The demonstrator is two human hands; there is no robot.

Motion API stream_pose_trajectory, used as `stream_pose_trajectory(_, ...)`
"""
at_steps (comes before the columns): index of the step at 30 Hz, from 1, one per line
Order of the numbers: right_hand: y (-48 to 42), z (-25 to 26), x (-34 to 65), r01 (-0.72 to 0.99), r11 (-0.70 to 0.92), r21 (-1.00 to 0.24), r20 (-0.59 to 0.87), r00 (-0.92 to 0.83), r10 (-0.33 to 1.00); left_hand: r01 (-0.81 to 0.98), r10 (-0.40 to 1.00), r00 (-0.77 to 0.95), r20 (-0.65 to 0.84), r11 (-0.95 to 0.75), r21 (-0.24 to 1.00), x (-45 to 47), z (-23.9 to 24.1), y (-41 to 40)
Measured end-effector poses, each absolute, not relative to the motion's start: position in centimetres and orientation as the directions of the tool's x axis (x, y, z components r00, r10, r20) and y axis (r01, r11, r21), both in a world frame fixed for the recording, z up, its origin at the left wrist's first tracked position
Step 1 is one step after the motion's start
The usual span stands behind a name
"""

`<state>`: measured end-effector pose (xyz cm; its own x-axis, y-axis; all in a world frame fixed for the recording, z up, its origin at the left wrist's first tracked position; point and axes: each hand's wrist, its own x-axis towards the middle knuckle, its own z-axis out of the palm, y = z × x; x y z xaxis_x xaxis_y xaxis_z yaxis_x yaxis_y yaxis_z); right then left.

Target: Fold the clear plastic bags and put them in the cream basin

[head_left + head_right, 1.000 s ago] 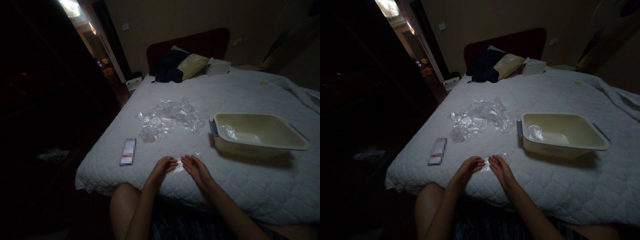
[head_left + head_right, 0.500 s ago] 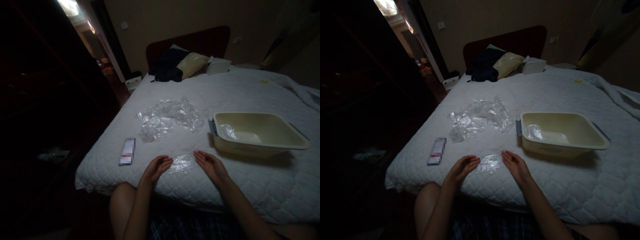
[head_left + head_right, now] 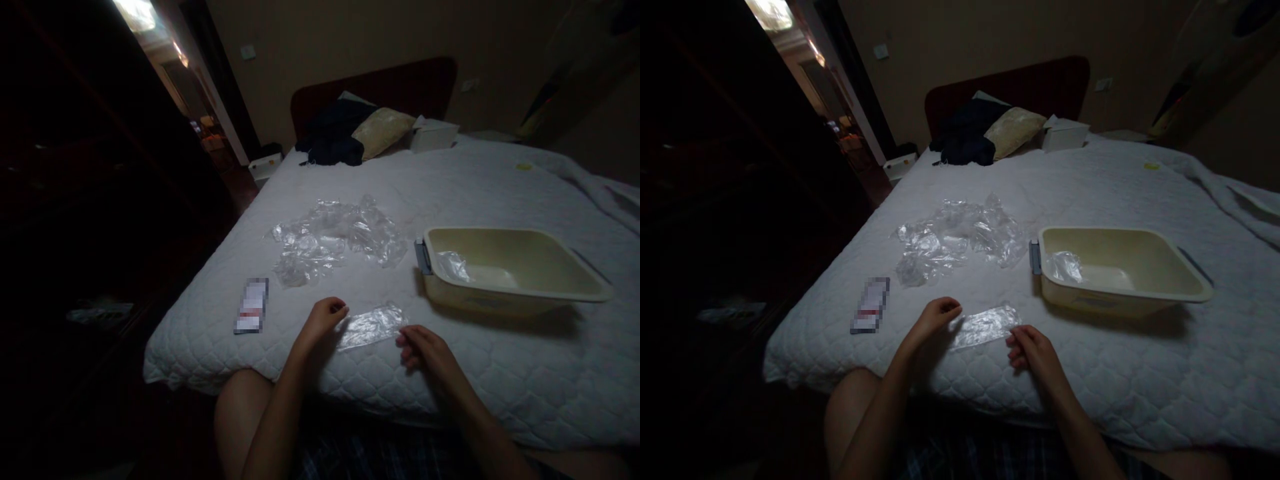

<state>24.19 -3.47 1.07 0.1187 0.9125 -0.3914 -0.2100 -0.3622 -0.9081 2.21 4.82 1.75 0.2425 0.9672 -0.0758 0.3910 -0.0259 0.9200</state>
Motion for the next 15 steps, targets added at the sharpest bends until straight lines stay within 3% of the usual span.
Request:
stream_pose_trajectory(3,-4.2,0.0,23.5,-0.094,-0.382,-0.919,-0.392,0.135,0.910,0.588,0.905,0.376,-0.198,-0.067,0.806,3.7,2.4,6.0)
stream_pose_trajectory(7,-3.7,-0.6,22.6,-0.043,-0.370,-0.928,-0.371,0.170,0.913,0.712,0.853,0.400,-0.334,-0.060,0.700,5.2,3.0,6.8)
stream_pose_trajectory(15,-1.4,-0.9,21.6,0.162,-0.233,-0.959,-0.207,0.162,0.965,0.692,0.873,0.351,-0.339,0.003,0.722,5.0,1.9,6.3)
